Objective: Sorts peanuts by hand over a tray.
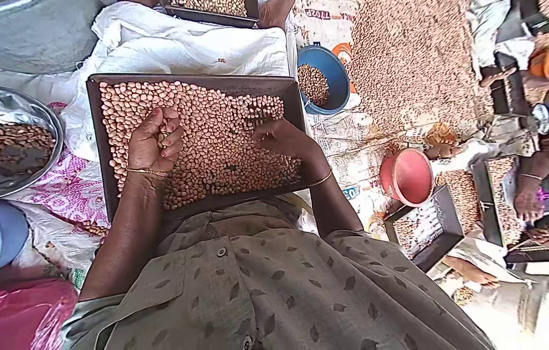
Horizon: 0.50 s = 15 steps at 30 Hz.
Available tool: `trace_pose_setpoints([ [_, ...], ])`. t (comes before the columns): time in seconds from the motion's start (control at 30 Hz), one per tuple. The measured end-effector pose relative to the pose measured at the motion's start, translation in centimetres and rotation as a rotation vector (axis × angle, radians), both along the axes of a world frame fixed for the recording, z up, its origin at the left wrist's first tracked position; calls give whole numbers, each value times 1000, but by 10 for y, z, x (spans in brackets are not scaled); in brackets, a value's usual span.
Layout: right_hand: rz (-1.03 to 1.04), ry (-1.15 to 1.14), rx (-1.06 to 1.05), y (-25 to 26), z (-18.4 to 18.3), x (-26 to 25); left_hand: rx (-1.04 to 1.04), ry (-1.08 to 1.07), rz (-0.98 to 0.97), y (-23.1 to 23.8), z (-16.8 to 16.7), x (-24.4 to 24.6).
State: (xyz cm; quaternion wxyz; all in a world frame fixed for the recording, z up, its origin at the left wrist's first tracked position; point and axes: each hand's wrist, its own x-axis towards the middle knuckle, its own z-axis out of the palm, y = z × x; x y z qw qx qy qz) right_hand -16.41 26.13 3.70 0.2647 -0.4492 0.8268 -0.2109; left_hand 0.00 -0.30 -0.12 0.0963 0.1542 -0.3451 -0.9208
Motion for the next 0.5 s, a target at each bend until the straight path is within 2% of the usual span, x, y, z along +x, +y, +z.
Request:
trace_pose_setpoints([
  [0.13,3,255,-184,-50,-8,19,4,31,6,-4,-5,1],
  [0.27,270,232,-182,-84,-38,56,25,38,31,-6,-6,1],
  [0.37,216,290,-89,-70,-48,46,24,34,25,-6,-7,1],
  [0.43,96,291,21,-47,-40,27,23,40,21,-5,-6,1],
  [0.5,23,244,30,-21,-33,10,32,40,25,-5,-4,1],
])
